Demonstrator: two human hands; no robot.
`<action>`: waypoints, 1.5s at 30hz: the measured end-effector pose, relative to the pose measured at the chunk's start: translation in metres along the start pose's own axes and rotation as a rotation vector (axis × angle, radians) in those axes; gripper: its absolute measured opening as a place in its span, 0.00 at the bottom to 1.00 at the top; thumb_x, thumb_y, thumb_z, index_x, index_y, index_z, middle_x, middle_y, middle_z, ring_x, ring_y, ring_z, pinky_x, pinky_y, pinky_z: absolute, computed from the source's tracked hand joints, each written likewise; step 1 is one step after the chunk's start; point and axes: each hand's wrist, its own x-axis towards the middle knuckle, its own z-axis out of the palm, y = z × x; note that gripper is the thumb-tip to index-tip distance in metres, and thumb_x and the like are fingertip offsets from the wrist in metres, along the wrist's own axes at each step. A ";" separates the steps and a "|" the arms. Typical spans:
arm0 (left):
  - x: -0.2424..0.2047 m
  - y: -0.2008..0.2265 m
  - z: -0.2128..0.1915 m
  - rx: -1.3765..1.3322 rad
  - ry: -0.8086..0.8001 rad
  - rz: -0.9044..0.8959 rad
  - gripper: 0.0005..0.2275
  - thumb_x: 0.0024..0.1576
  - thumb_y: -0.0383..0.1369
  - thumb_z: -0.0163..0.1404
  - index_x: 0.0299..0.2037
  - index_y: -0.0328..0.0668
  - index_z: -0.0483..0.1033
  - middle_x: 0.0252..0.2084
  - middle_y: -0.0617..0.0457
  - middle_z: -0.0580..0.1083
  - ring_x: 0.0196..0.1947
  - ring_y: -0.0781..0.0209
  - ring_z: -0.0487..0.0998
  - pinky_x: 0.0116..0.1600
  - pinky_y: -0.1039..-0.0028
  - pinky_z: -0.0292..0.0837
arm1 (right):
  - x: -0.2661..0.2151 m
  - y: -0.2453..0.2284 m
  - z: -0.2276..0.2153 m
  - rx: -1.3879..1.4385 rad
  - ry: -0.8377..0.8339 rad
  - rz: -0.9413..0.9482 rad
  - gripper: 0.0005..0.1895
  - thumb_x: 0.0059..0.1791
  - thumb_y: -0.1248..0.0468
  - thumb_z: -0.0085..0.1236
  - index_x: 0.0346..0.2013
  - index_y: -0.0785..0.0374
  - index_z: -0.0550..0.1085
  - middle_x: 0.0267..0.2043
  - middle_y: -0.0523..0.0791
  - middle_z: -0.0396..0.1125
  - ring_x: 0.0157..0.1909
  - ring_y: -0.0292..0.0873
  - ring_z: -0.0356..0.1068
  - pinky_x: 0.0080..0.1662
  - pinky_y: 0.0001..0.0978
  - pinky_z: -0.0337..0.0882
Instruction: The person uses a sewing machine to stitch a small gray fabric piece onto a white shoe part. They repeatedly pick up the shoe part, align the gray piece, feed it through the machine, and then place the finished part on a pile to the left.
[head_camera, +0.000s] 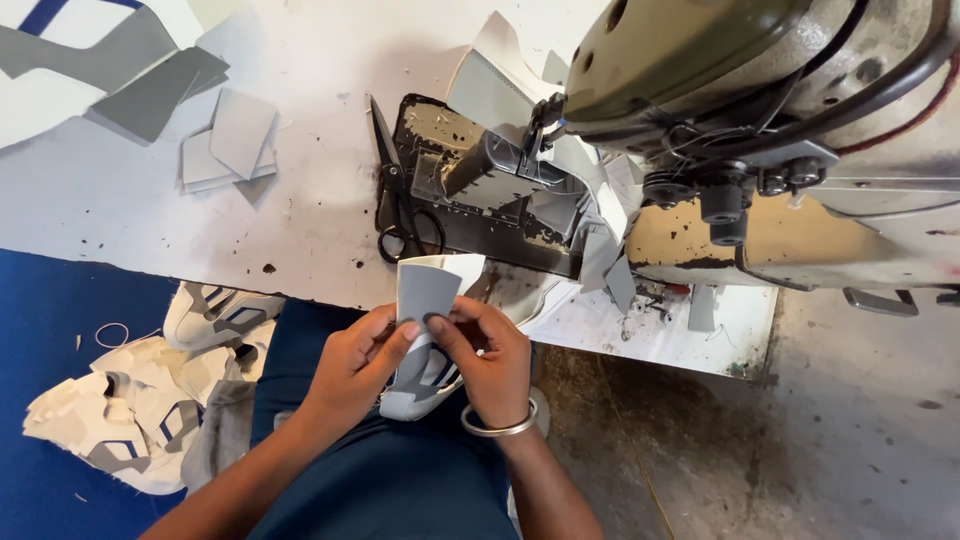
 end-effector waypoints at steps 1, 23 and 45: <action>0.000 0.000 0.000 0.000 -0.001 -0.002 0.15 0.65 0.34 0.47 0.56 0.32 0.77 0.27 0.59 0.69 0.25 0.75 0.61 0.28 0.81 0.55 | -0.001 -0.001 0.001 0.000 0.001 0.002 0.13 0.49 0.68 0.66 0.47 0.68 0.78 0.40 0.43 0.73 0.41 0.33 0.74 0.43 0.23 0.75; -0.013 0.043 0.014 0.174 0.096 0.182 0.12 0.61 0.30 0.55 0.53 0.34 0.78 0.31 0.58 0.79 0.30 0.78 0.74 0.33 0.85 0.70 | -0.052 0.051 0.002 0.468 -0.046 0.046 0.15 0.50 0.74 0.64 0.46 0.65 0.67 0.43 0.43 0.70 0.47 0.35 0.71 0.48 0.26 0.72; 0.126 0.101 0.041 0.511 -0.084 0.634 0.16 0.59 0.27 0.57 0.58 0.45 0.77 0.28 0.52 0.77 0.24 0.69 0.77 0.30 0.78 0.73 | 0.065 -0.003 -0.043 0.401 0.158 -0.018 0.21 0.50 0.76 0.60 0.57 0.71 0.67 0.48 0.47 0.72 0.50 0.36 0.72 0.50 0.25 0.73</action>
